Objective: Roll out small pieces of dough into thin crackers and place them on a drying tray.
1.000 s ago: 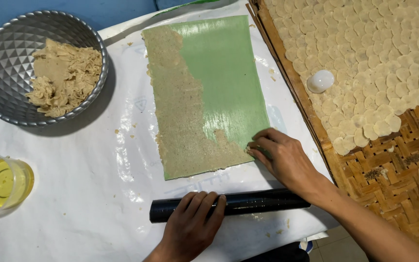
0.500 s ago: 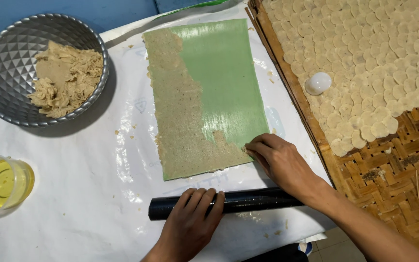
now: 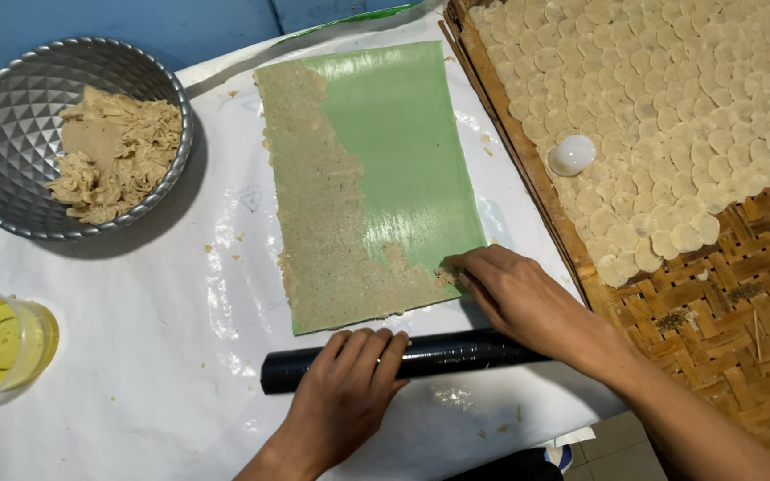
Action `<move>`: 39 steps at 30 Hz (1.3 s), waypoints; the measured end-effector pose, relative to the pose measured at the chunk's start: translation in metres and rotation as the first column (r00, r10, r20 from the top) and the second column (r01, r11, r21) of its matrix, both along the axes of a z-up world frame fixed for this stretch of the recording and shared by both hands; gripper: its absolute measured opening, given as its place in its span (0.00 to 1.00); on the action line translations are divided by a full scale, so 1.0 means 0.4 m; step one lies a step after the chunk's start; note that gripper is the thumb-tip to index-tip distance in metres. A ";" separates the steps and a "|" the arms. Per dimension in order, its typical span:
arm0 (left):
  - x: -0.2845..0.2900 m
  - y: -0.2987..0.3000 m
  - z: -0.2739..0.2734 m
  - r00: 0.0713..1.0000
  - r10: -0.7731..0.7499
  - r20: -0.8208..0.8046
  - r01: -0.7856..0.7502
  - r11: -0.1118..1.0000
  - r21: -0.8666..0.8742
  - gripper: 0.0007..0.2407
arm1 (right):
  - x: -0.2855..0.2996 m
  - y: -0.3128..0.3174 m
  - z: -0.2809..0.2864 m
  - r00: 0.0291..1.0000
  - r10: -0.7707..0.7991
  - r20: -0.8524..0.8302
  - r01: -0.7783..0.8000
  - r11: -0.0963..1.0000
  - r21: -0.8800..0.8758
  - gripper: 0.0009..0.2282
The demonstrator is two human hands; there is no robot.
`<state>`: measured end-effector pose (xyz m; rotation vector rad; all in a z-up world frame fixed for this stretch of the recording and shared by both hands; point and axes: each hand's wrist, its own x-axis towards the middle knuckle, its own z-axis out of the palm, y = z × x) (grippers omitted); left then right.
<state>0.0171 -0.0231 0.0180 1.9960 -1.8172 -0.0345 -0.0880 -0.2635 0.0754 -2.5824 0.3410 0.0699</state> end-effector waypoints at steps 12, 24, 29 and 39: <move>0.085 -0.103 0.002 0.976 0.167 0.138 -0.156 0.984 -0.084 0.19 | 0.005 -0.055 -0.068 0.977 0.039 0.210 0.033 0.944 -0.328 0.14; 0.138 -0.184 -0.051 0.961 0.239 0.139 -0.261 0.949 0.179 0.34 | 0.101 -0.140 -0.143 0.995 -0.042 -0.088 0.021 0.975 -0.223 0.29; 0.227 -0.240 -0.068 0.956 0.248 0.156 -0.283 0.921 0.266 0.34 | 0.175 -0.182 -0.154 0.993 -0.103 0.055 0.114 0.953 -0.282 0.28; 0.206 -0.200 -0.011 0.972 0.234 -0.005 -0.234 0.972 -0.007 0.25 | 0.236 -0.214 -0.129 0.840 -0.116 0.530 0.317 0.898 -0.305 0.20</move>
